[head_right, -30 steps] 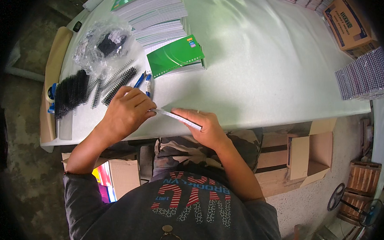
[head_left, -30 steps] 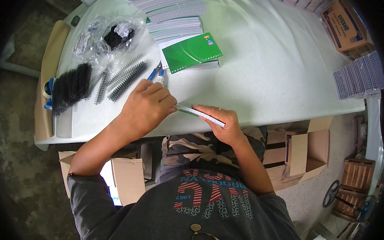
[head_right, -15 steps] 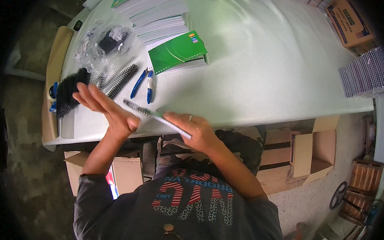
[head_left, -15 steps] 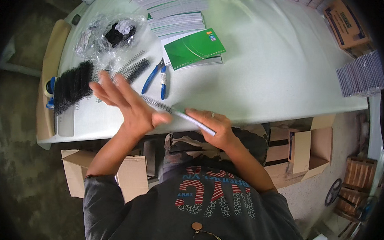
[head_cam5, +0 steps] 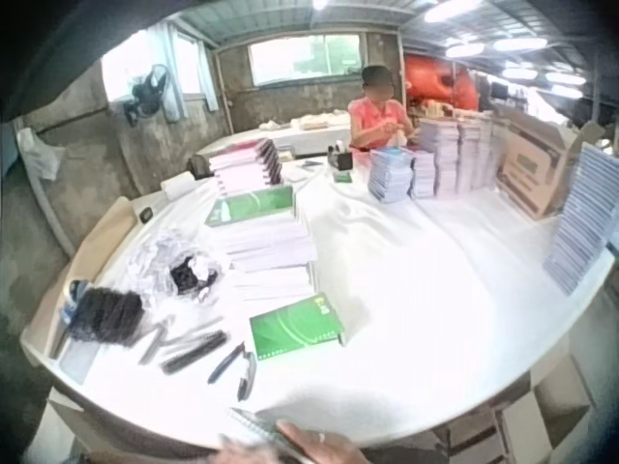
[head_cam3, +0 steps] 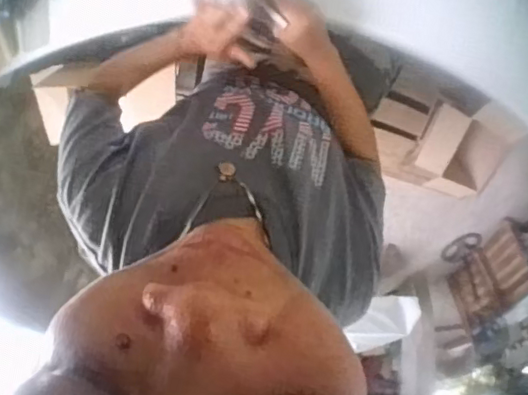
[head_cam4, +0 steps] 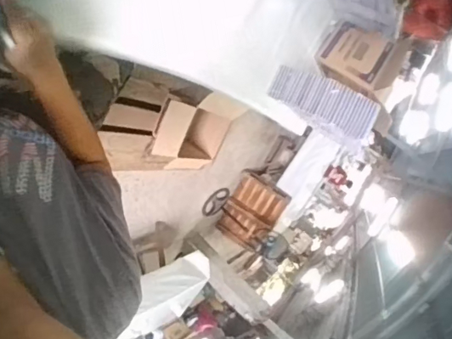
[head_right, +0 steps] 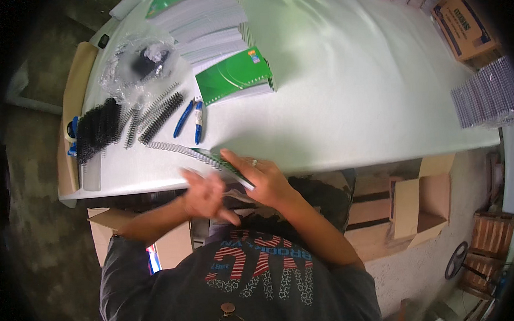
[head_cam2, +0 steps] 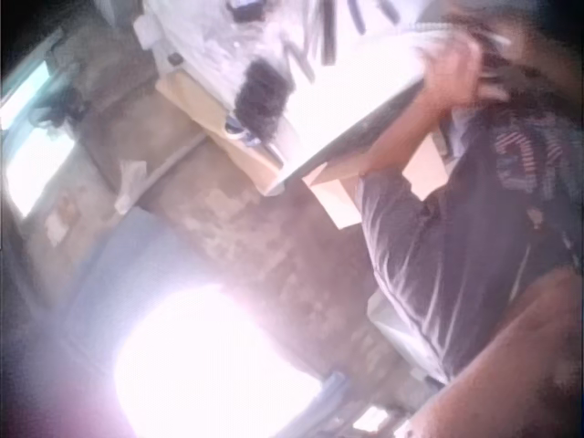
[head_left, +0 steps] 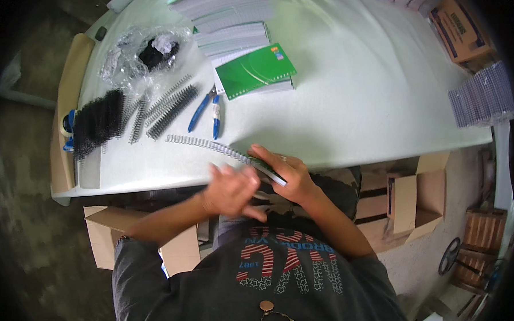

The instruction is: The person binds notebooks by threading a plastic spiral through the pre-punched holes of green notebook covers and paper stacks, then uses shears to trim the excess spiral at both ends.

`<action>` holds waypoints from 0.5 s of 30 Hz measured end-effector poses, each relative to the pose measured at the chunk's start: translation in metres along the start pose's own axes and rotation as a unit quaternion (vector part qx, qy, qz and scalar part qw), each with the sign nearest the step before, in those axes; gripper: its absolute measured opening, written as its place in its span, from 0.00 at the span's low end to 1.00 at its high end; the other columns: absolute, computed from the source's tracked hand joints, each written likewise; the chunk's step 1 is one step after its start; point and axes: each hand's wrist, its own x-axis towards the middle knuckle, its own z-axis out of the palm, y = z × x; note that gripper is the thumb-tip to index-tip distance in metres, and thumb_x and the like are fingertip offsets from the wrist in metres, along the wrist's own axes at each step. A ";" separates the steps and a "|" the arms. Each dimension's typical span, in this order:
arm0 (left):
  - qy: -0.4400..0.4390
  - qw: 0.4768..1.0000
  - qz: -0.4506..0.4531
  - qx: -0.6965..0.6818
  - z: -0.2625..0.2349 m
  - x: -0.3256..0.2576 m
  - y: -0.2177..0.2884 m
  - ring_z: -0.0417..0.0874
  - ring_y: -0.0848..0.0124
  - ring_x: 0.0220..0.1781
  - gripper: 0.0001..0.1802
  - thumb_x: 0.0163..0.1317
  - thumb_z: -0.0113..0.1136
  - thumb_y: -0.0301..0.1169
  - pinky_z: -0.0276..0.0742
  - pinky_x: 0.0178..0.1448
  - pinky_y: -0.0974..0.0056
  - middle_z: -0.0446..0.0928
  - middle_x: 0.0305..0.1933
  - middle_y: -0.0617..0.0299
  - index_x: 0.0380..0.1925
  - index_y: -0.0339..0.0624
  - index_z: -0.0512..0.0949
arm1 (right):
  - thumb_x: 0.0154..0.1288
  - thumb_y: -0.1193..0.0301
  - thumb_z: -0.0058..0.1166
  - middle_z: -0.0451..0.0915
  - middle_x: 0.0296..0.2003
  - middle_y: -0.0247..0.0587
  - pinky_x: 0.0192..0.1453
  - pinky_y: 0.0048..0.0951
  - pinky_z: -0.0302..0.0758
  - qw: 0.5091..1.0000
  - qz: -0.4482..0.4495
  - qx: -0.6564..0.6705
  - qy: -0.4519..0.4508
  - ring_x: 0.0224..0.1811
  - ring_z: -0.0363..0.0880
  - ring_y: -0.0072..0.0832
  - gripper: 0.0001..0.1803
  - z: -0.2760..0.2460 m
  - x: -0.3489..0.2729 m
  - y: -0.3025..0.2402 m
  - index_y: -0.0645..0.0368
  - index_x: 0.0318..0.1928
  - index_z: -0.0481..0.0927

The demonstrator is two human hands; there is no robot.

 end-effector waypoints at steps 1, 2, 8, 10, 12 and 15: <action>-0.003 1.000 -0.003 -0.008 -0.001 0.002 0.004 0.66 0.41 0.57 0.59 0.46 0.54 0.70 0.59 0.56 0.32 0.63 0.58 0.34 0.64 0.31 0.53 | 0.50 0.83 0.56 0.80 0.45 0.51 0.43 0.33 0.79 1.000 -0.024 0.011 -0.004 0.40 0.82 0.40 0.28 0.005 0.001 0.002 0.64 0.56 0.73; -0.007 0.999 -0.028 -0.018 0.000 0.006 0.005 0.68 0.41 0.54 0.58 0.48 0.54 0.68 0.62 0.54 0.33 0.65 0.56 0.34 0.64 0.29 0.53 | 0.49 0.80 0.58 0.80 0.45 0.50 0.43 0.35 0.78 0.999 -0.049 0.023 -0.007 0.40 0.82 0.40 0.32 0.008 0.000 0.003 0.62 0.59 0.71; -0.074 0.996 -0.014 -0.048 0.009 0.020 -0.007 0.71 0.33 0.46 0.54 0.57 0.46 0.66 0.65 0.50 0.32 0.68 0.50 0.28 0.59 0.17 0.55 | 0.49 0.78 0.59 0.79 0.47 0.50 0.44 0.34 0.78 1.000 -0.010 0.021 -0.006 0.42 0.81 0.42 0.36 -0.001 0.007 0.013 0.62 0.63 0.66; 0.009 0.989 0.043 0.141 0.004 0.036 -0.024 0.64 0.28 0.52 0.59 0.52 0.45 0.70 0.55 0.54 0.27 0.58 0.57 0.22 0.60 0.18 0.52 | 0.50 0.78 0.58 0.78 0.49 0.50 0.43 0.35 0.78 0.999 -0.039 0.028 -0.027 0.42 0.81 0.41 0.37 0.002 0.003 0.005 0.62 0.64 0.64; 0.066 0.962 0.042 0.261 0.018 0.034 -0.039 0.66 0.31 0.50 0.60 0.49 0.44 0.73 0.54 0.54 0.26 0.58 0.56 0.17 0.57 0.18 0.61 | 0.51 0.77 0.59 0.77 0.50 0.49 0.44 0.36 0.77 0.996 -0.040 0.075 -0.033 0.42 0.81 0.42 0.38 0.009 0.003 0.002 0.61 0.65 0.63; 0.000 0.992 -0.081 -0.092 0.033 0.022 -0.005 0.56 0.29 0.62 0.60 0.48 0.50 0.70 0.49 0.59 0.27 0.50 0.62 0.20 0.63 0.23 0.54 | 0.48 0.76 0.60 0.78 0.50 0.49 0.46 0.36 0.77 0.992 0.089 0.062 -0.071 0.44 0.81 0.44 0.42 0.006 0.002 0.000 0.60 0.66 0.60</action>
